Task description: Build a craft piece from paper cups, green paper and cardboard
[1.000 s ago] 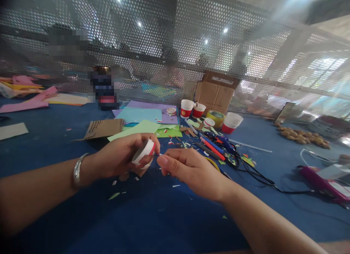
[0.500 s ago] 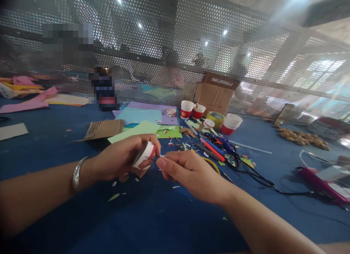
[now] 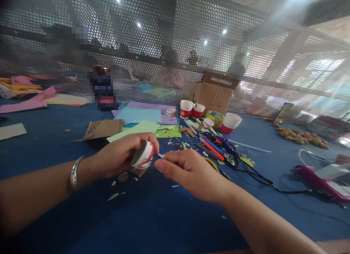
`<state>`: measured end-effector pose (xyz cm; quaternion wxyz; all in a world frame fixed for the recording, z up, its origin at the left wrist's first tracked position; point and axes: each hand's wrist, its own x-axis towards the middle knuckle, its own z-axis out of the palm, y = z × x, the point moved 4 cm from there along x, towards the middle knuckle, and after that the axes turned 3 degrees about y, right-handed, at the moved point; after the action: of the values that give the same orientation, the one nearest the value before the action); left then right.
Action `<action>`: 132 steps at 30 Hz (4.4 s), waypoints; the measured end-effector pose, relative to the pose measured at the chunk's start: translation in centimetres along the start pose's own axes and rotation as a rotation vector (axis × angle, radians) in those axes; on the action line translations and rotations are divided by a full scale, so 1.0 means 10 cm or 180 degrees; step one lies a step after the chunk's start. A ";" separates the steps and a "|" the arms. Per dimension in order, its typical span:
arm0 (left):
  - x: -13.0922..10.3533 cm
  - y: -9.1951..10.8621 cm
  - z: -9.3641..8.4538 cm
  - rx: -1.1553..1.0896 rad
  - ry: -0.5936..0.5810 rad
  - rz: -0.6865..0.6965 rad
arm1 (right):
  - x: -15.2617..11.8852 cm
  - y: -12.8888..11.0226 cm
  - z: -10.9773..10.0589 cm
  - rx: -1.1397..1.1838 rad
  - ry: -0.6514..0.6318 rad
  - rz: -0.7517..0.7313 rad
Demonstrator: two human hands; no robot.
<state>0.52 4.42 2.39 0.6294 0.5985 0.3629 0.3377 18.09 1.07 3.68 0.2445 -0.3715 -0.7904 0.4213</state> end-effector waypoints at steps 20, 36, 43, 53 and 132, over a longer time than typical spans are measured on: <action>0.00 0.07 -0.03 0.0346 0.0525 0.1238 | 0.00 -0.06 -0.11 -0.0636 0.0487 -0.0134; 0.00 0.00 0.07 -0.0254 0.0577 0.0960 | -0.03 -0.11 -0.10 -0.0955 0.0758 -0.0345; -0.01 -0.05 0.08 -0.0265 0.0579 0.0888 | -0.04 -0.13 -0.10 -0.1029 0.0873 -0.0468; -0.09 -0.01 0.15 0.0335 0.0634 0.0877 | -0.06 -0.12 -0.11 -0.1317 0.1039 -0.0517; -0.14 0.08 0.19 0.0680 0.0580 0.1287 | -0.13 -0.21 -0.15 -0.2012 0.1220 -0.1421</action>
<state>1.45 2.32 3.28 0.4468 0.6891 0.3246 0.4692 19.13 0.00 6.11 0.3462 -0.3196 -0.8819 0.0186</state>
